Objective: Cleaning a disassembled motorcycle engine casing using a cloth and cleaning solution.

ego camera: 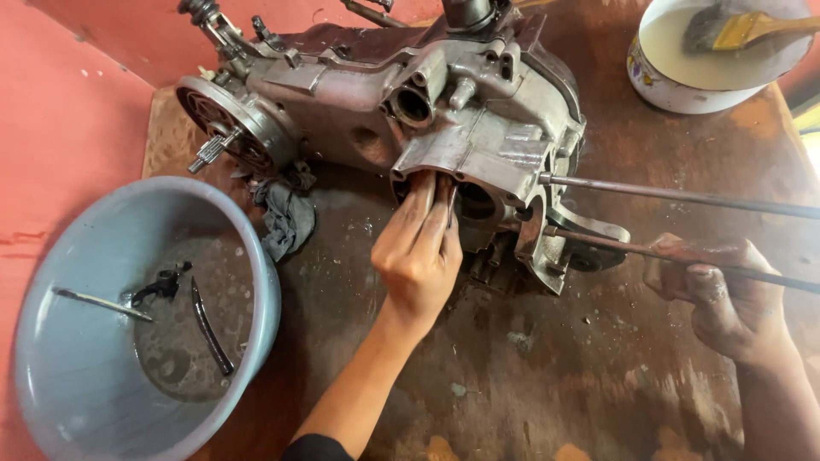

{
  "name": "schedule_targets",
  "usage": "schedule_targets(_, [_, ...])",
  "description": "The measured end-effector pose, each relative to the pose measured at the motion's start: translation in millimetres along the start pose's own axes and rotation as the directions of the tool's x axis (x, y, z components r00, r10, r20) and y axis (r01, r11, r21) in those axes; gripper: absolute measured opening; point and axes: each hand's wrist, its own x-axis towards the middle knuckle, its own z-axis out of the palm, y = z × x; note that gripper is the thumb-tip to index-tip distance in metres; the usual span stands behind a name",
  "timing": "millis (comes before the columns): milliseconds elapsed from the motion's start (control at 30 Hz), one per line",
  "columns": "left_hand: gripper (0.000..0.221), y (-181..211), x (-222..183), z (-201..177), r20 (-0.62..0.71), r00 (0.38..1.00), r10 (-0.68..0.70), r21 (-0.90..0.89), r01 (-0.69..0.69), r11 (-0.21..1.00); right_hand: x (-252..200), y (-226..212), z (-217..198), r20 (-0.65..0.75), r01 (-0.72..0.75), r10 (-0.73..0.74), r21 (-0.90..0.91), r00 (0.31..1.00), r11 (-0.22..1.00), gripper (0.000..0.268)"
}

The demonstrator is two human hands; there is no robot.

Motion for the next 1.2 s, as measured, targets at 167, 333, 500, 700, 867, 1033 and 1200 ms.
schedule_targets(167, [0.024,-15,-37,-21,0.152,0.98,-0.125,-0.083,0.139,0.987,1,-1,0,0.003,-0.007,0.007,-0.012,1.0,1.0,0.031])
schedule_targets(333, [0.021,-21,-15,-51,-0.02,0.989,-0.148,-0.057,0.147,0.988,0,-5,1,0.0,-0.048,0.048,0.023,0.999,0.999,0.031])
schedule_targets(500, [0.029,-31,0,-55,-0.031,0.96,-0.28,-0.179,0.27,0.946,3,-9,4,-0.028,-0.089,0.09,0.036,0.996,0.995,0.037])
schedule_targets(700, [0.026,-21,1,-34,-0.093,0.995,0.042,0.017,-0.04,0.999,2,-8,-1,0.033,-0.065,0.064,0.036,0.997,0.997,0.032])
schedule_targets(867, [0.025,-21,-4,-11,-0.072,0.996,-0.044,0.024,0.045,0.999,4,-10,1,0.048,-0.084,0.083,0.034,0.995,0.996,0.036])
schedule_targets(1033, [0.025,-12,-3,-19,0.032,0.999,0.021,0.137,-0.025,0.99,-2,-3,-2,-0.047,-0.09,0.09,0.015,0.995,0.996,0.032])
schedule_targets(1200, [0.029,-12,-8,-41,-0.012,0.999,-0.053,0.073,0.054,0.996,-3,1,-5,-0.015,-0.088,0.088,-0.036,0.996,0.995,0.033])
